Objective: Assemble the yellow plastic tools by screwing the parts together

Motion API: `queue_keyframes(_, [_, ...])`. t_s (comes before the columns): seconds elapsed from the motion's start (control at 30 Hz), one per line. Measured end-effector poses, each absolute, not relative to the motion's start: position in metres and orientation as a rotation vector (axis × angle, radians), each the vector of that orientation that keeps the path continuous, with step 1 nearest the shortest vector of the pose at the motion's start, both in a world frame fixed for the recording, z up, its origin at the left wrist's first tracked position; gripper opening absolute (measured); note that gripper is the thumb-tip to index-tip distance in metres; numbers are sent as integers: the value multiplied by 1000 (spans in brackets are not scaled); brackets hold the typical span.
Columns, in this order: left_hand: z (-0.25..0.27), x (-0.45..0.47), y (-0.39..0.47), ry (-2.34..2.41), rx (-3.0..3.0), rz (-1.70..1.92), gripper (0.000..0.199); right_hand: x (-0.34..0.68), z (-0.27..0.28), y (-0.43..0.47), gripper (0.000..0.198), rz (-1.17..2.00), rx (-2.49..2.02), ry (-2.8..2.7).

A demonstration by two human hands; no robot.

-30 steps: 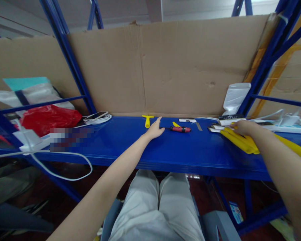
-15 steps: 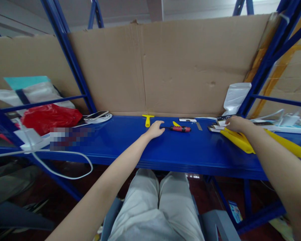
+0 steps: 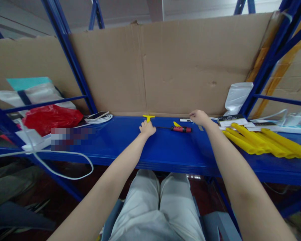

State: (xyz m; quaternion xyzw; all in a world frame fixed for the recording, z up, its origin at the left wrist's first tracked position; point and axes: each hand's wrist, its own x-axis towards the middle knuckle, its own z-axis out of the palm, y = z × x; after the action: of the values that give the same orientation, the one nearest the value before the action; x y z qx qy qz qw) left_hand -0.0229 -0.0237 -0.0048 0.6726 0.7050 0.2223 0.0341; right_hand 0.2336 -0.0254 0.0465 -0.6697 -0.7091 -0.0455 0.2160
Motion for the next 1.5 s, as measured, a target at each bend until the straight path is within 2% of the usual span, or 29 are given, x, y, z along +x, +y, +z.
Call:
queue_keyframes(0.13, [-4, -25, -21, 2207, 2006, 574, 48, 209, 34, -18, 31, -126, -1664, -1861])
queue_keyframes(0.27, [-5, -28, -21, 2198, 2008, 610, 43, 202, 17, -18, 29, -116, -1566, -1987])
queue_keyframes(0.53, [0, -25, -28, 2188, 2034, 825, 36, 200, 15, -31, 27, -99, -1476, -2046])
queue_keyframes(0.87, [5, -24, -28, 1933, 2070, 1187, 37, 180, 15, -39, 27, -52, -1475, -2079])
queue_keyframes(1.07, [7, -15, -29, 1654, 1950, 1586, 29, 184, 11, -33, 31, -78, -1496, -1931])
queue_keyframes(1.2, [8, -7, -30, 1352, 1969, 1740, 28, 189, 11, -27, 44, -42, -1636, -1616])
queue_keyframes(1.33, [4, -3, -23, 1050, 1954, 1763, 19, 199, 9, -18, 50, 67, -1579, -1451])
queue_keyframes(1.5, [-1, -1, -12, 801, 1851, 1658, 10, 201, 11, -17, 45, 215, -1440, -1342])
